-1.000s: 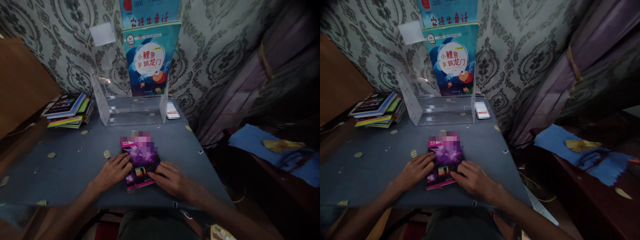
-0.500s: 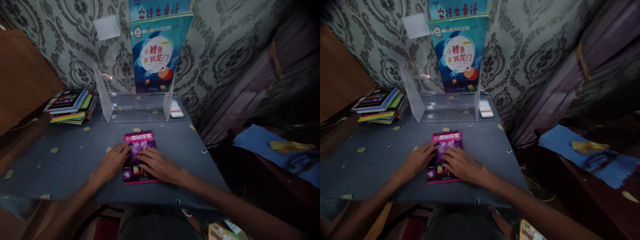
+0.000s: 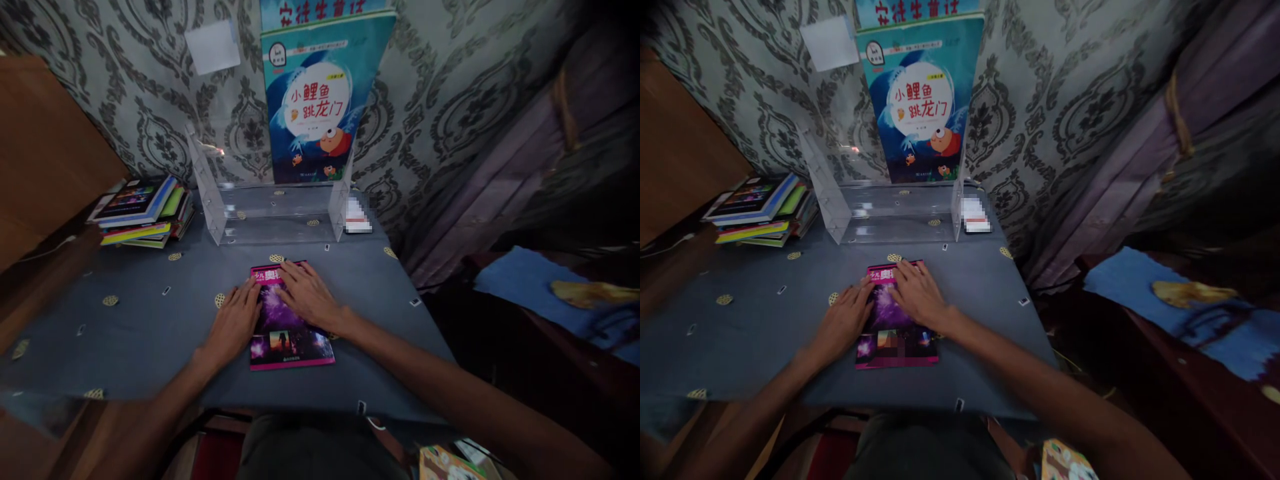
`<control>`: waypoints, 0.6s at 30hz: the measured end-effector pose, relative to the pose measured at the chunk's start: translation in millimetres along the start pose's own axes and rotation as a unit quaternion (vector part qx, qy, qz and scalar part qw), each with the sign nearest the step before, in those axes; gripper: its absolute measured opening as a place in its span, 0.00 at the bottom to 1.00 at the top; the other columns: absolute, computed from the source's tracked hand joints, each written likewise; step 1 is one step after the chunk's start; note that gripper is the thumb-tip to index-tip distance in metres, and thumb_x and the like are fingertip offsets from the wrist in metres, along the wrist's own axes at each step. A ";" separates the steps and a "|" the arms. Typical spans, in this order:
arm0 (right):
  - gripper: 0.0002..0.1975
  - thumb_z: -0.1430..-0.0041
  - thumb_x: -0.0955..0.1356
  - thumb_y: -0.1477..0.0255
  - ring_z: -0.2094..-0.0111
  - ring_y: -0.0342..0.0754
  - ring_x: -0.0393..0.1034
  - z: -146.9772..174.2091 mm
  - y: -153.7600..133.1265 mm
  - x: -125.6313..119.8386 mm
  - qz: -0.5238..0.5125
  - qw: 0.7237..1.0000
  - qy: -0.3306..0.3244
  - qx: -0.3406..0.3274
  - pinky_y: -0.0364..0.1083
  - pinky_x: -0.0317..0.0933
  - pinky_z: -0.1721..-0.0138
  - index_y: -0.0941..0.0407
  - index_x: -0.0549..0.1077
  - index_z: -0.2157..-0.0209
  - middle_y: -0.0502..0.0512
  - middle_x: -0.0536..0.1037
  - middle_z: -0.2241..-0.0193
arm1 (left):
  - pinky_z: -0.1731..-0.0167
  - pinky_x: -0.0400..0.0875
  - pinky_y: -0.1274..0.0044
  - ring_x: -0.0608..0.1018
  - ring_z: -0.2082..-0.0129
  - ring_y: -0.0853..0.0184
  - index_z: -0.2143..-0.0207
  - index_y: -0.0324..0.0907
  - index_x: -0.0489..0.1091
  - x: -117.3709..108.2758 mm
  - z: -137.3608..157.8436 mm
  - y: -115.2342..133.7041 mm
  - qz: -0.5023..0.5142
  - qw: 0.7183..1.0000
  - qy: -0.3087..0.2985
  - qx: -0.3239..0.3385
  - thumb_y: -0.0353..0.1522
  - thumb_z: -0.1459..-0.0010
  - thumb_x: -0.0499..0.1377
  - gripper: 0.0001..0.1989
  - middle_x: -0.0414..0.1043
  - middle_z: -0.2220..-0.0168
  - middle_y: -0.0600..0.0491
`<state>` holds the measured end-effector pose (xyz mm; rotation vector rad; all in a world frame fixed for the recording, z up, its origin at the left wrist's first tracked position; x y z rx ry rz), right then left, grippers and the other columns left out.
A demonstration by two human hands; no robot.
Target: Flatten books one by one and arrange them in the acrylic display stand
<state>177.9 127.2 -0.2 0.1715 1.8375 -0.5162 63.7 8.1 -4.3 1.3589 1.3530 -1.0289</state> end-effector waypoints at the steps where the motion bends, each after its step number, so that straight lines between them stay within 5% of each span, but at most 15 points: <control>1: 0.22 0.29 0.61 0.67 0.34 0.59 0.60 3.4 5.9 -2.9 0.005 1.000 0.005 0.015 0.61 0.51 0.34 0.63 0.70 0.40 0.69 0.69 0.38 | 0.38 0.65 0.56 0.69 0.35 0.54 0.39 0.36 0.61 0.0 -0.2 0.0 0.001 1.000 -0.003 -0.002 0.31 0.29 0.44 0.20 0.65 0.36 0.36; 11: 0.18 0.30 0.61 0.70 0.38 0.56 0.66 25.3 44.3 -15.1 -0.033 0.996 0.058 0.066 0.61 0.55 0.36 0.57 0.73 0.43 0.64 0.73 0.40 | 0.36 0.62 0.58 0.66 0.34 0.56 0.36 0.37 0.59 -1.6 -15.0 -10.4 0.032 0.998 -0.038 0.030 0.31 0.30 0.45 0.22 0.63 0.34 0.38; 18: 0.20 0.30 0.61 0.69 0.37 0.58 0.64 23.7 48.5 -10.0 -0.049 0.995 0.050 0.070 0.62 0.53 0.35 0.59 0.73 0.43 0.65 0.72 0.40 | 0.36 0.61 0.59 0.65 0.33 0.56 0.37 0.37 0.62 1.7 -58.1 1.6 0.033 0.997 -0.045 0.055 0.25 0.33 0.47 0.23 0.63 0.34 0.39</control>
Point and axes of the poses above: each hand's wrist, its own z-axis away from the middle knuckle, its own x-axis out of the palm, y = z × x, the point moved 5 cm from there along -z, towards the middle knuckle
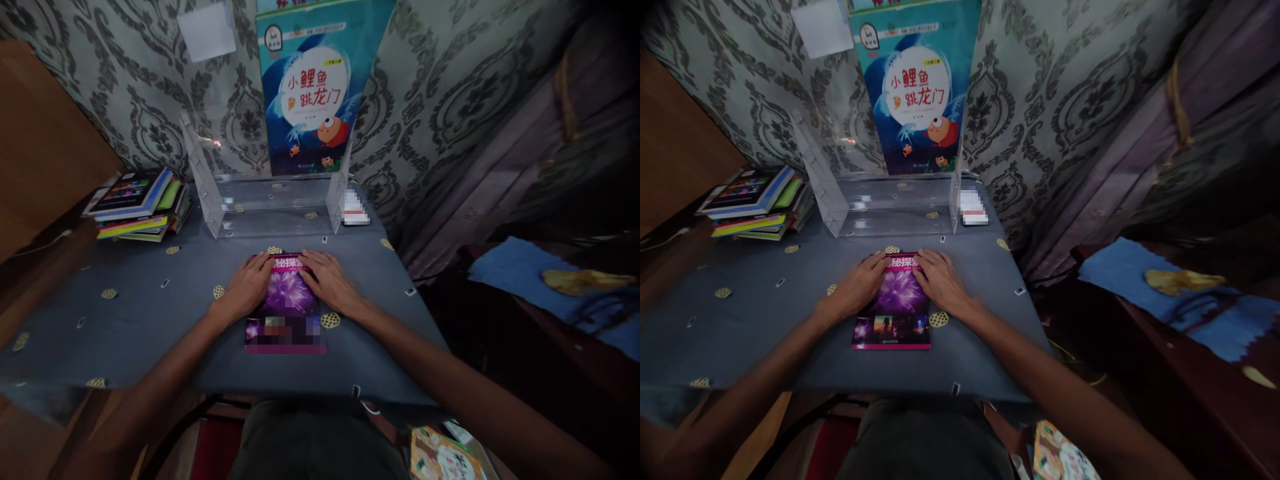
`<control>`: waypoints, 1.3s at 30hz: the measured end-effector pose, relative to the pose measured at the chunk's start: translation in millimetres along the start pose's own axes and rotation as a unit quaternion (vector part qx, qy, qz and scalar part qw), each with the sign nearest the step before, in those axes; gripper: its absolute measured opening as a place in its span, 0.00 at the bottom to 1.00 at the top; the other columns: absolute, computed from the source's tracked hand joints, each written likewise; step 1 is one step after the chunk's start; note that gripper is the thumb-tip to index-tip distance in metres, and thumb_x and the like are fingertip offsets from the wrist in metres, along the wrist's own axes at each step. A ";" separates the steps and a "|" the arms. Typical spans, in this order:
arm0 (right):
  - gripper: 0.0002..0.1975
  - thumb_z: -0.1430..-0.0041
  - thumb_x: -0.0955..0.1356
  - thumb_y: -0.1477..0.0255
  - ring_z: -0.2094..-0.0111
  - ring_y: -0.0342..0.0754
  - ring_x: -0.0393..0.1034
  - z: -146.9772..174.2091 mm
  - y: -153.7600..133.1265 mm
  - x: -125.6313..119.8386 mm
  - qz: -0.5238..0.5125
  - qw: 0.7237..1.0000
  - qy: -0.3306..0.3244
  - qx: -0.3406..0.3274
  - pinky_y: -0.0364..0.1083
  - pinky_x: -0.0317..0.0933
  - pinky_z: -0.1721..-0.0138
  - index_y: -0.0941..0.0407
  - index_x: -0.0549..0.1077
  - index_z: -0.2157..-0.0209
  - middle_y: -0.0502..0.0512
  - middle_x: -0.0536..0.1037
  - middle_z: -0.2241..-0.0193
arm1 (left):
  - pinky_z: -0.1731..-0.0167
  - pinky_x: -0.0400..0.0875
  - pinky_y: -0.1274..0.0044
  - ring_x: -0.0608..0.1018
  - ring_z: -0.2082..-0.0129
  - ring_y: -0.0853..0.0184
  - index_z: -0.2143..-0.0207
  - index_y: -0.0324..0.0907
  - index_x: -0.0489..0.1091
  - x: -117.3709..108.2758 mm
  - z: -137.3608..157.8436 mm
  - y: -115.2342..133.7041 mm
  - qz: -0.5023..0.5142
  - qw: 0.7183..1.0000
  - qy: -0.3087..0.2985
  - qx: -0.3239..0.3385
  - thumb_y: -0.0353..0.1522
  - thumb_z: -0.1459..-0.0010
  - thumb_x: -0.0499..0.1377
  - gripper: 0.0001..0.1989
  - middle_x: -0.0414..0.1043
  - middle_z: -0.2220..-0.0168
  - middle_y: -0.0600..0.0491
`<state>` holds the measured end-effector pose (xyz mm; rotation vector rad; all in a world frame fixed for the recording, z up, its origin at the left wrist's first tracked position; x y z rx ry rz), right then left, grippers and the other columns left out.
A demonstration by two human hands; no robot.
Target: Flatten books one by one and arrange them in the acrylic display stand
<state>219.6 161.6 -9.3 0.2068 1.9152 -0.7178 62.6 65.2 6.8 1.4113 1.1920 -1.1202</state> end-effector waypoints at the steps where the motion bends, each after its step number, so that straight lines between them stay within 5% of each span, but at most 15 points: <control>1: 0.20 0.30 0.61 0.69 0.36 0.58 0.63 0.3 1.3 0.9 -0.003 1.000 -0.003 0.002 0.63 0.53 0.35 0.60 0.73 0.42 0.65 0.72 0.39 | 0.36 0.61 0.61 0.65 0.33 0.57 0.37 0.37 0.63 1.8 -7.9 3.1 0.013 1.000 0.003 0.018 0.24 0.34 0.47 0.24 0.63 0.34 0.39; 11: 0.20 0.31 0.61 0.72 0.36 0.60 0.63 39.6 -4.3 -10.3 -0.044 0.997 0.012 -0.054 0.68 0.57 0.38 0.54 0.72 0.41 0.60 0.77 0.43 | 0.38 0.64 0.58 0.70 0.37 0.59 0.40 0.43 0.68 18.8 -29.4 -3.8 0.103 0.990 0.060 0.070 0.22 0.36 0.50 0.24 0.68 0.37 0.43; 24: 0.23 0.33 0.64 0.78 0.44 0.52 0.73 130.9 -55.5 -42.7 -0.092 0.980 0.034 -0.174 0.58 0.67 0.42 0.54 0.69 0.39 0.57 0.81 0.50 | 0.40 0.65 0.59 0.72 0.38 0.61 0.41 0.42 0.70 20.3 -29.0 -6.5 0.124 0.986 0.078 0.082 0.22 0.36 0.52 0.23 0.70 0.38 0.42; 30: 0.21 0.33 0.65 0.78 0.51 0.51 0.77 128.7 -62.4 -48.6 -0.085 0.977 0.052 -0.186 0.57 0.70 0.47 0.52 0.72 0.40 0.55 0.84 0.55 | 0.39 0.65 0.59 0.71 0.38 0.61 0.42 0.42 0.70 21.7 -30.2 -6.5 0.123 0.986 0.079 0.078 0.21 0.37 0.52 0.23 0.70 0.38 0.43; 35: 0.12 0.33 0.66 0.77 0.57 0.51 0.78 113.5 -78.2 -46.0 -0.079 0.974 0.068 -0.202 0.57 0.70 0.48 0.55 0.78 0.52 0.55 0.84 0.62 | 0.39 0.65 0.60 0.71 0.38 0.60 0.42 0.43 0.70 22.3 -30.2 -6.2 0.120 0.987 0.075 0.082 0.21 0.37 0.52 0.24 0.71 0.39 0.43; 39: 0.14 0.30 0.63 0.74 0.47 0.52 0.74 98.1 -114.0 -25.1 -0.094 0.960 0.004 -0.263 0.58 0.65 0.40 0.58 0.76 0.48 0.58 0.81 0.50 | 0.39 0.64 0.61 0.70 0.37 0.60 0.41 0.43 0.69 23.9 -30.1 -7.8 0.120 0.987 0.073 0.082 0.21 0.39 0.53 0.25 0.70 0.38 0.43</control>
Point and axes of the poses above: each hand's wrist, its own z-axis away from the middle knuckle, its own x-axis out of the palm, y = z × x, the point moved 5 cm from there along -z, towards the middle knuckle
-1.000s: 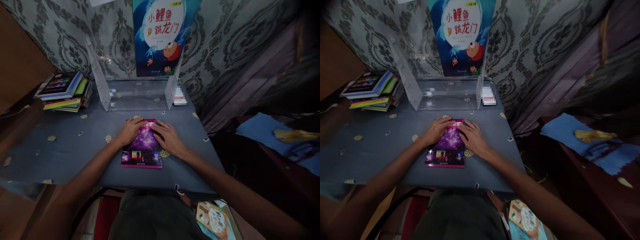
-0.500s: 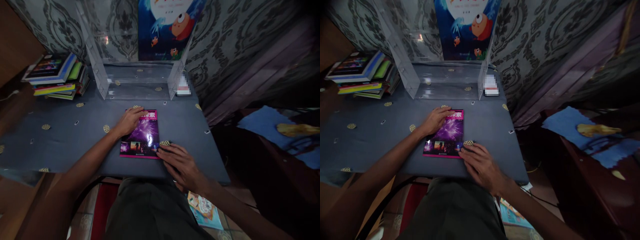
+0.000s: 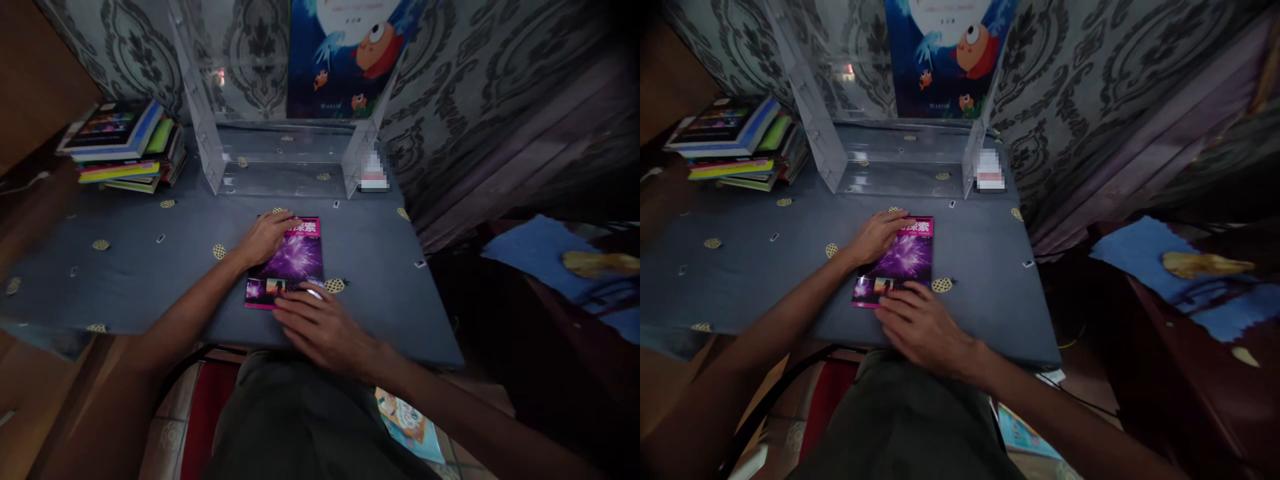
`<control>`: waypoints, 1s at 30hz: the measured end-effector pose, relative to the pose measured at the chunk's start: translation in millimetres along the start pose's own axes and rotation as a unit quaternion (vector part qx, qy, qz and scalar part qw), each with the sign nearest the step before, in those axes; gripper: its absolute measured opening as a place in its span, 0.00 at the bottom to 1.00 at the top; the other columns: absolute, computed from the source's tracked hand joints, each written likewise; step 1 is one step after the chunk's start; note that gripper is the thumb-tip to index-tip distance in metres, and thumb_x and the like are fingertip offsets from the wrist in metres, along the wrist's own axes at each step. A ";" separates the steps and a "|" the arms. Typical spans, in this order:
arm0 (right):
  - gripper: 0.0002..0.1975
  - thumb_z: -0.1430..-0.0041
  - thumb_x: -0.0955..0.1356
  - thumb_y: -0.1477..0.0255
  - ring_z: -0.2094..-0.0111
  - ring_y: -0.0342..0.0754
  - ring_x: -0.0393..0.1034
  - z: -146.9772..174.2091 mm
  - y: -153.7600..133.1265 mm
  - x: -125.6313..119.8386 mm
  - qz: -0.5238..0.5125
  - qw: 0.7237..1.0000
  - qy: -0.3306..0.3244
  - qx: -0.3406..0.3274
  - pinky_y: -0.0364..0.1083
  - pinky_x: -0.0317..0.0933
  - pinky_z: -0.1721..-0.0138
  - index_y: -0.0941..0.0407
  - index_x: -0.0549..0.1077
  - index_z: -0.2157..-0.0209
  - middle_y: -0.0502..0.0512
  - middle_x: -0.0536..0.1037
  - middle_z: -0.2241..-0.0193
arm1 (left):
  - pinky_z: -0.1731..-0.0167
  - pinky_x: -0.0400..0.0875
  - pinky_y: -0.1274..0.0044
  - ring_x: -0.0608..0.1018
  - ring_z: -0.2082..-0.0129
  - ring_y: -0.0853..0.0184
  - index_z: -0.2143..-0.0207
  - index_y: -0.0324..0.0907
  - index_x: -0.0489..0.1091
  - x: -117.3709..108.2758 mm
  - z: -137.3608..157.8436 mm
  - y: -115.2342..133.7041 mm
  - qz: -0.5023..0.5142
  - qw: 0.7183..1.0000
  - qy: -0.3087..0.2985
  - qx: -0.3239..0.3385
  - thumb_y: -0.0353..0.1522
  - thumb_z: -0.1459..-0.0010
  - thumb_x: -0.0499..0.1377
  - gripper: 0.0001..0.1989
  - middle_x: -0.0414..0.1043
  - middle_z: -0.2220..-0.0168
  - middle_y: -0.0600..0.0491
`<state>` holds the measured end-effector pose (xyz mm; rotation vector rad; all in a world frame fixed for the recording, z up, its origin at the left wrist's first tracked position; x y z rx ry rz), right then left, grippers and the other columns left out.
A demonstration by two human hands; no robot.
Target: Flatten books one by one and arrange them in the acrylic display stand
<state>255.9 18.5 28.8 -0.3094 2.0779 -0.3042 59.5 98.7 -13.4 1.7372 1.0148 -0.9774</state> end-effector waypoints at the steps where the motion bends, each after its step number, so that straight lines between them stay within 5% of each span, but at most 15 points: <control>1: 0.15 0.29 0.62 0.72 0.42 0.52 0.70 -6.9 -4.9 9.7 -0.012 0.999 -0.037 -0.016 0.58 0.61 0.37 0.58 0.74 0.45 0.59 0.79 0.46 | 0.39 0.64 0.61 0.70 0.37 0.60 0.41 0.43 0.69 0.3 0.1 -0.4 0.001 1.000 0.002 0.001 0.21 0.39 0.52 0.25 0.70 0.39 0.44; 6: 0.23 0.27 0.61 0.65 0.32 0.50 0.55 -18.9 -12.3 40.6 -0.049 0.984 -0.171 -0.024 0.58 0.45 0.29 0.61 0.64 0.36 0.62 0.68 0.36 | 0.39 0.64 0.61 0.70 0.37 0.60 0.41 0.42 0.69 0.9 0.6 -1.3 0.010 1.000 0.007 0.008 0.21 0.37 0.51 0.24 0.70 0.39 0.43; 10: 0.26 0.28 0.62 0.65 0.30 0.52 0.50 -3.9 -8.0 36.0 -0.062 0.978 -0.198 -0.008 0.57 0.45 0.28 0.64 0.62 0.34 0.64 0.63 0.33 | 0.39 0.64 0.60 0.70 0.37 0.59 0.41 0.42 0.69 0.9 0.9 -1.9 0.011 1.000 0.005 0.012 0.21 0.38 0.52 0.24 0.70 0.39 0.43; 22: 0.27 0.28 0.62 0.71 0.33 0.53 0.58 58.8 16.5 -7.2 -0.036 0.991 -0.076 0.107 0.62 0.58 0.34 0.55 0.56 0.31 0.63 0.68 0.36 | 0.38 0.62 0.59 0.68 0.35 0.61 0.41 0.44 0.68 1.4 0.7 -2.9 0.027 1.000 -0.009 -0.005 0.23 0.36 0.50 0.24 0.68 0.37 0.46; 30: 0.23 0.27 0.60 0.66 0.34 0.55 0.60 32.7 75.7 -13.0 -0.004 0.982 -0.071 0.176 0.68 0.50 0.33 0.54 0.62 0.34 0.63 0.69 0.37 | 0.38 0.64 0.61 0.71 0.38 0.59 0.33 0.37 0.54 -5.6 3.6 1.1 0.077 0.996 0.038 -0.028 0.27 0.32 0.46 0.26 0.71 0.40 0.39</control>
Point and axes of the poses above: each hand's wrist, its own z-axis away from the middle knuckle, its own x-axis out of the palm, y = z × x, the point moved 5 cm from there along -z, towards the middle knuckle
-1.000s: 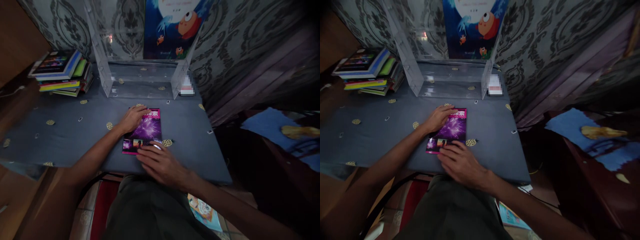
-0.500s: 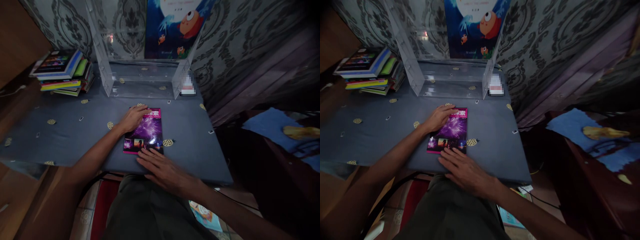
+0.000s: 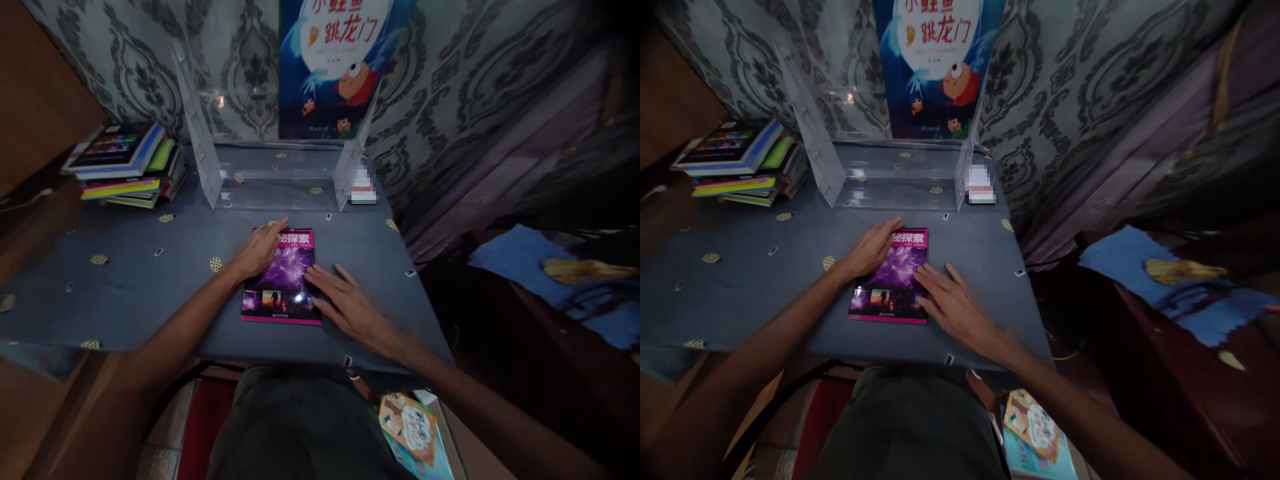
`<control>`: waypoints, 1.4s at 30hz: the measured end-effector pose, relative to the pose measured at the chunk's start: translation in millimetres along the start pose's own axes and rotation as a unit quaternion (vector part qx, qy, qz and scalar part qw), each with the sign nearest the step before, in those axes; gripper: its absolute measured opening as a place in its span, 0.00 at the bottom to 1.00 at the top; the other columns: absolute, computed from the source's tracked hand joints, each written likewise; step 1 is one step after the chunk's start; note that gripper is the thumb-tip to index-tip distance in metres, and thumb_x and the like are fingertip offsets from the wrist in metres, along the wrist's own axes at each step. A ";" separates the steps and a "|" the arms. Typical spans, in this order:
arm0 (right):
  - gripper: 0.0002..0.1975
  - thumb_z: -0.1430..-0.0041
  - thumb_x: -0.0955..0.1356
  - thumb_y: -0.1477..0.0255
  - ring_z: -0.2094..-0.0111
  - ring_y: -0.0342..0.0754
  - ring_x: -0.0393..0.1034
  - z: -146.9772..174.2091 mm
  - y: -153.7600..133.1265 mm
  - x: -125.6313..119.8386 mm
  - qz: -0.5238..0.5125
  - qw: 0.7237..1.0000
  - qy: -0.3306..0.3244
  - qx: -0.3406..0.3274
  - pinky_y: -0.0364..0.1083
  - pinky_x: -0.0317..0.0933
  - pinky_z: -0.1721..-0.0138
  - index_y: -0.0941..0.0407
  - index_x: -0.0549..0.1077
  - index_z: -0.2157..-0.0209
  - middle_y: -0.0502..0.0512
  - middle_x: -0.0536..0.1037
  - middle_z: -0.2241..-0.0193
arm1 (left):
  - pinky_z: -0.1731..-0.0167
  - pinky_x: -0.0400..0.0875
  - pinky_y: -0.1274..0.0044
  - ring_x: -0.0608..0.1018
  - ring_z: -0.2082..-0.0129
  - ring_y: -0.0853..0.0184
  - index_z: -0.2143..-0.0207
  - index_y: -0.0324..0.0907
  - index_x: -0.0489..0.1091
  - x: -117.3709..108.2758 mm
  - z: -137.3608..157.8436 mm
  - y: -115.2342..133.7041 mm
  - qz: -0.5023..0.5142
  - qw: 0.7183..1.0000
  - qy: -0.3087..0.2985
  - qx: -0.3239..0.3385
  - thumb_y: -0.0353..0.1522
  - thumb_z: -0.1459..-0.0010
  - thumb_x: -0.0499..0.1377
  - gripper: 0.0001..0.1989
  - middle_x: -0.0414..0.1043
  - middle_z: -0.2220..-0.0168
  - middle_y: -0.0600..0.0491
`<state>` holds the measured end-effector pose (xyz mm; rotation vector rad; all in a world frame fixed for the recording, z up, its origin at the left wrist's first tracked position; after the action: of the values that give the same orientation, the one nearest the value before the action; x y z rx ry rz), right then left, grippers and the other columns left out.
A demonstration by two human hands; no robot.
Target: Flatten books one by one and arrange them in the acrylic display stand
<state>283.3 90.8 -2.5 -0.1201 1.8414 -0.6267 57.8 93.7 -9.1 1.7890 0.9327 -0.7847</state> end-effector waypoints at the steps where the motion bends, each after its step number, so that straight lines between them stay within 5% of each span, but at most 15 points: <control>1: 0.23 0.27 0.60 0.65 0.33 0.55 0.60 -10.8 8.4 -0.3 0.002 1.000 0.006 0.009 0.68 0.50 0.33 0.54 0.63 0.34 0.62 0.69 0.37 | 0.38 0.64 0.61 0.71 0.38 0.59 0.33 0.37 0.53 -0.2 0.3 0.2 0.004 1.000 0.001 -0.001 0.27 0.33 0.46 0.26 0.71 0.40 0.39; 8: 0.21 0.29 0.60 0.68 0.33 0.57 0.60 -74.4 54.1 2.8 0.031 0.995 0.062 0.078 0.67 0.52 0.34 0.57 0.68 0.38 0.64 0.70 0.38 | 0.38 0.64 0.61 0.71 0.38 0.61 0.33 0.40 0.53 -2.1 2.2 -2.6 0.045 0.998 0.024 -0.026 0.27 0.33 0.45 0.26 0.71 0.40 0.41; 15: 0.22 0.28 0.59 0.66 0.34 0.56 0.61 -76.1 58.2 6.0 0.018 0.992 0.100 0.069 0.66 0.52 0.34 0.56 0.67 0.37 0.64 0.70 0.38 | 0.47 0.71 0.66 0.79 0.51 0.60 0.44 0.39 0.66 -32.1 11.8 -24.5 -0.044 0.974 0.154 -0.161 0.28 0.35 0.47 0.19 0.77 0.52 0.44; 21: 0.22 0.30 0.61 0.66 0.37 0.59 0.65 -74.7 65.2 5.1 0.039 0.987 0.135 0.080 0.64 0.60 0.38 0.58 0.70 0.40 0.67 0.71 0.39 | 0.62 0.71 0.72 0.79 0.65 0.60 0.49 0.41 0.71 -46.3 15.4 -31.6 -0.102 0.957 0.113 -0.248 0.31 0.35 0.50 0.16 0.77 0.68 0.50; 26: 0.19 0.31 0.62 0.68 0.39 0.59 0.67 -75.8 60.7 2.6 0.069 0.985 0.137 0.080 0.62 0.62 0.39 0.58 0.73 0.44 0.66 0.73 0.41 | 0.65 0.71 0.73 0.79 0.68 0.61 0.52 0.41 0.72 -49.5 14.1 -32.5 0.000 0.955 0.114 -0.274 0.32 0.37 0.53 0.14 0.78 0.69 0.50; 29: 0.20 0.30 0.62 0.68 0.39 0.59 0.66 -75.9 58.5 1.7 0.074 0.986 0.125 0.082 0.63 0.61 0.39 0.58 0.71 0.42 0.67 0.72 0.40 | 0.69 0.74 0.75 0.81 0.68 0.62 0.53 0.40 0.72 -51.1 16.6 -41.8 0.181 0.916 0.127 -0.334 0.34 0.41 0.58 0.14 0.79 0.69 0.50; 35: 0.22 0.30 0.63 0.67 0.38 0.59 0.65 -75.9 59.9 3.6 0.083 0.986 0.118 0.086 0.63 0.61 0.40 0.55 0.68 0.38 0.66 0.70 0.38 | 0.72 0.77 0.77 0.82 0.70 0.66 0.54 0.38 0.70 -48.9 19.0 -45.0 0.450 0.779 0.129 -0.418 0.31 0.49 0.66 0.19 0.79 0.67 0.50; 42: 0.24 0.30 0.63 0.65 0.38 0.60 0.64 -73.4 63.7 5.0 0.065 0.985 0.136 0.083 0.64 0.62 0.40 0.54 0.65 0.36 0.65 0.70 0.39 | 0.71 0.77 0.82 0.80 0.71 0.72 0.55 0.40 0.70 -42.9 17.3 -35.8 0.501 0.749 0.148 -0.408 0.26 0.51 0.68 0.20 0.76 0.66 0.54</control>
<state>229.0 169.6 -20.3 0.2051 2.0302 -0.7303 3.6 76.4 4.3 1.2955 0.2596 0.5656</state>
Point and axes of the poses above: each hand's wrist, its own z-axis away from the middle knuckle, its own x-axis out of the palm, y = z × x, the point moved 5 cm from there along -z, towards the middle knuckle
